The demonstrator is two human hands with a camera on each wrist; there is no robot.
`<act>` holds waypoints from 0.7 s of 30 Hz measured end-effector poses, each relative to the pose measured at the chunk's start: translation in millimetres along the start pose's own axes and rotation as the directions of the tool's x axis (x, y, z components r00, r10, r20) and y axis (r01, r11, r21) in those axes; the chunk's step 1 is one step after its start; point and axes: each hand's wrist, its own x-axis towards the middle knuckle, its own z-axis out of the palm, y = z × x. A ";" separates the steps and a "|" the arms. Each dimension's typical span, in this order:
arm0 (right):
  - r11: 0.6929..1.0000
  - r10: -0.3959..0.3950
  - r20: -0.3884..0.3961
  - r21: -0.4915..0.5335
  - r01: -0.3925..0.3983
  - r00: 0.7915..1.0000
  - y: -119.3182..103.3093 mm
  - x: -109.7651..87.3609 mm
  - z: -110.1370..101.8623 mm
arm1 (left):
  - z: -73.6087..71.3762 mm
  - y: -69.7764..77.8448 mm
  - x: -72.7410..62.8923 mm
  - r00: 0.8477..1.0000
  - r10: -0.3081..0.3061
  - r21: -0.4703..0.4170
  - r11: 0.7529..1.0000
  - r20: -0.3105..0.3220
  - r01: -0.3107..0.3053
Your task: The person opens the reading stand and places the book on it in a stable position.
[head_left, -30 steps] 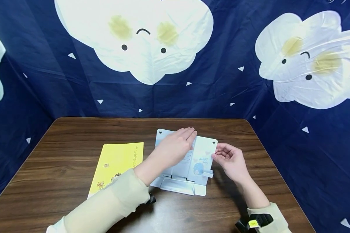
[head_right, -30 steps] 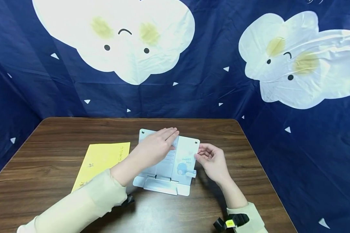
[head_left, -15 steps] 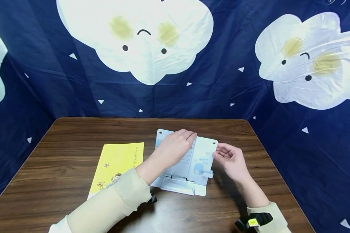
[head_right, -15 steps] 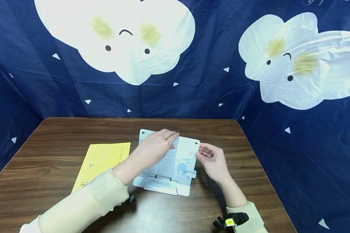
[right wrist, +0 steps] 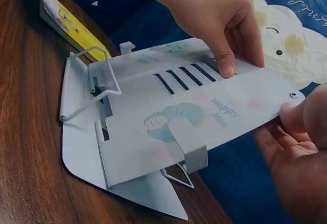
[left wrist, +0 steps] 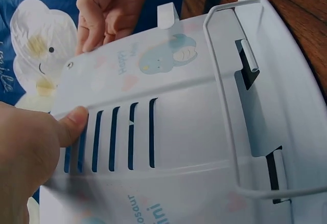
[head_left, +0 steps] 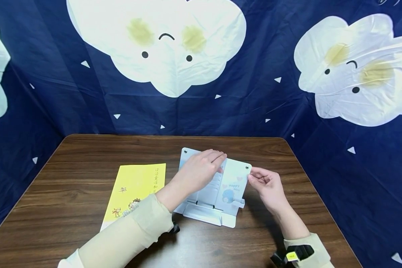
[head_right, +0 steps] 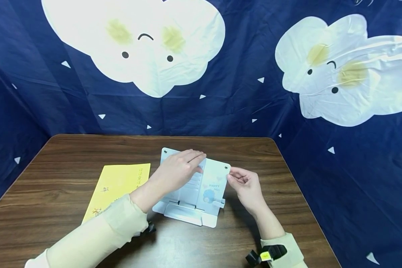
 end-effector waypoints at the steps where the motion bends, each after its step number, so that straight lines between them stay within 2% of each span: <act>1: 1.000 -0.004 0.007 0.024 0.004 1.000 0.4 -0.5 0.0 | 0.4 -0.6 -0.6 1.000 0.006 -0.004 1.000 -0.012 -0.006; 8: 0.979 -0.052 0.109 0.204 0.029 0.993 3.6 -3.0 -0.9 | 2.0 -4.3 -2.2 0.993 0.065 -0.039 0.997 -0.099 -0.069; 12: 0.974 -0.111 0.158 0.215 0.075 0.981 5.0 -2.8 -2.8 | 1.4 -6.3 -2.7 0.987 0.096 -0.049 0.994 -0.125 -0.103; 16: 0.966 -0.184 0.227 0.224 0.132 0.956 7.4 -1.8 -4.7 | 0.7 -8.7 -3.7 0.983 0.123 -0.061 0.989 -0.139 -0.133; 21: 0.962 -0.221 0.283 0.220 0.161 0.933 6.6 -0.6 -3.9 | -1.0 -11.0 -4.9 0.974 0.153 -0.082 0.982 -0.170 -0.168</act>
